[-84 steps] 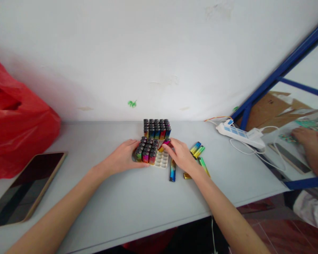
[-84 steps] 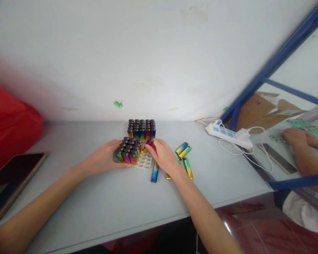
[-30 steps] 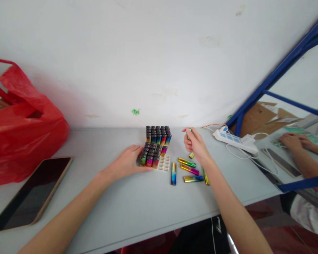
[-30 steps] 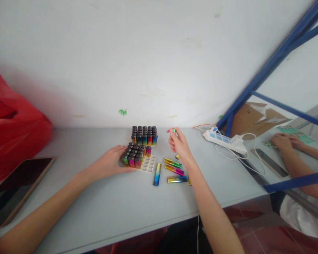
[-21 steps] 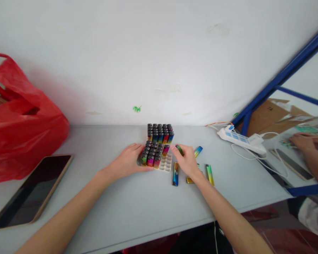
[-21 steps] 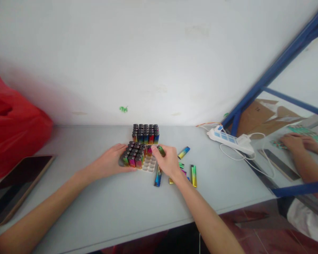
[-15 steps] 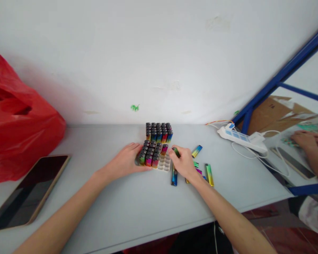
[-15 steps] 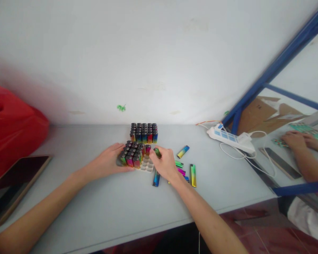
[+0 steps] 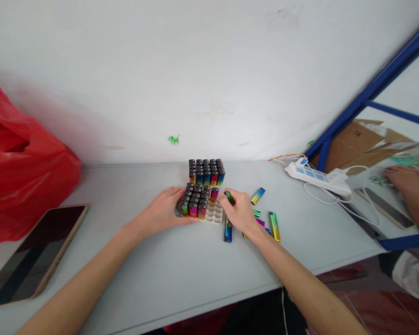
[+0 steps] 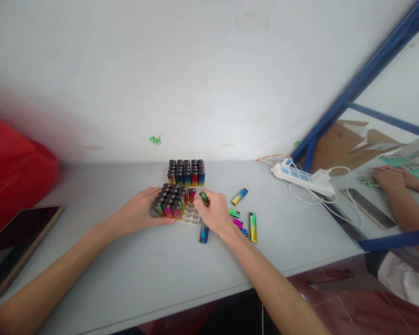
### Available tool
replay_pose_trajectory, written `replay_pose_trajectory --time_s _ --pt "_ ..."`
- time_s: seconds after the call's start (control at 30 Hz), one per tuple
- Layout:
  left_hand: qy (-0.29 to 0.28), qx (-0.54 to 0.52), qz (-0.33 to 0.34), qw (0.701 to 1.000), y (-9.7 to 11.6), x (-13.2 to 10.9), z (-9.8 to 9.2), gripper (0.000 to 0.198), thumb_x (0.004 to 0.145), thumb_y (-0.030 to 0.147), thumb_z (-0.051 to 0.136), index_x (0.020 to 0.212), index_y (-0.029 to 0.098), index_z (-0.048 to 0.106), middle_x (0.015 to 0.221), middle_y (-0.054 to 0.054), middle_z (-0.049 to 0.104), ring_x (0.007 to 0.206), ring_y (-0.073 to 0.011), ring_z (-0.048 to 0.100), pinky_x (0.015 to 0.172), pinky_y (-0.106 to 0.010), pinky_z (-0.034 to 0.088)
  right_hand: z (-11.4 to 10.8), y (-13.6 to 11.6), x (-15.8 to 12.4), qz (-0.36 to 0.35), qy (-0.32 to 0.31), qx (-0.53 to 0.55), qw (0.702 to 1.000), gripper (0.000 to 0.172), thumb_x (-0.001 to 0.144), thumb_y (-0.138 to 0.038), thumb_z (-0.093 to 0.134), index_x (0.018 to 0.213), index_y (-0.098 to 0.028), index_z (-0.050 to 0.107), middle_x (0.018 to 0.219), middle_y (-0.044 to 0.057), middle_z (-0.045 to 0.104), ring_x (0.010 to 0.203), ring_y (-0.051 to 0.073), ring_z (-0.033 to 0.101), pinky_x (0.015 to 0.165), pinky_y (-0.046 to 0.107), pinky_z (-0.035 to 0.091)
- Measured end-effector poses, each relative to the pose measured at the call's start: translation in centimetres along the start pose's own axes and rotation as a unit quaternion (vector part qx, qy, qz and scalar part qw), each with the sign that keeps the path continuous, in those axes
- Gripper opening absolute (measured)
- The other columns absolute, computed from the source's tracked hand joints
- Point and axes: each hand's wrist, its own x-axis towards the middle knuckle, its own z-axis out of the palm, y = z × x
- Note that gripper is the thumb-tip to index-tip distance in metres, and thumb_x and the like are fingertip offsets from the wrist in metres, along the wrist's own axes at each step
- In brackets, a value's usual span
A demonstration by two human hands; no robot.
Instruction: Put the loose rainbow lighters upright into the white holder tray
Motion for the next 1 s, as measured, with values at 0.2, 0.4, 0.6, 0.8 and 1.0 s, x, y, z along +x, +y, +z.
replay_pose_trajectory --time_s 0.2,0.4,0.6,0.8,1.0 --pt "0.001 0.006 -0.003 1.0 -0.1 0.0 0.1 0.067 0.077 0.076 0.084 0.116 0.022 0.076 0.117 -0.015 0.08 0.114 -0.0413 0.074 0.105 -0.054 0.06 -0.2 0.1 0.0 -0.006 -0.005 -0.004 1.0 0.04 0.1 -0.048 0.051 0.068 -0.027 0.039 0.056 -0.006 0.041 0.055 0.014 0.04 0.06 0.031 0.03" --pt "0.001 0.007 -0.002 1.0 -0.1 0.1 0.1 0.067 0.077 0.077 0.084 0.114 0.022 0.075 0.117 -0.016 0.079 0.113 -0.0414 0.075 0.103 -0.054 0.06 -0.9 0.1 0.1 -0.053 -0.017 -0.021 0.998 0.031 0.114 -0.049 0.047 0.096 -0.025 0.056 0.081 0.001 0.065 0.076 0.021 0.062 0.075 0.032 0.045" --pt "0.012 0.002 0.0 1.0 0.0 -0.1 0.1 0.059 0.076 0.075 0.086 0.112 0.029 0.075 0.113 -0.011 0.08 0.11 -0.0387 0.075 0.1 -0.05 0.061 -1.8 0.8 0.4 -0.128 -0.039 -0.103 0.986 0.039 0.117 -0.051 0.045 0.09 -0.025 0.057 0.096 0.007 0.065 0.089 0.024 0.063 0.087 0.036 0.049" --pt "-0.003 -0.003 -0.001 1.0 0.0 0.0 0.0 0.065 0.079 0.076 0.084 0.115 0.023 0.075 0.117 -0.013 0.078 0.112 -0.0398 0.074 0.105 -0.054 0.059 -2.5 1.2 0.4 -0.089 -0.06 -0.142 0.984 0.049 0.116 -0.058 0.045 0.08 -0.026 0.05 0.069 0.0 0.06 0.067 0.02 0.056 0.071 0.032 0.041" --pt "-0.002 -0.01 -0.005 1.0 0.2 0.0 0.0 0.063 0.077 0.075 0.085 0.113 0.023 0.075 0.115 -0.013 0.079 0.111 -0.0397 0.073 0.104 -0.055 0.059 -1.6 1.3 0.2 -0.08 -0.077 -0.1 0.989 0.043 0.115 -0.057 0.049 0.088 -0.026 0.059 0.078 0.004 0.074 0.072 0.022 0.065 0.071 0.031 0.044"
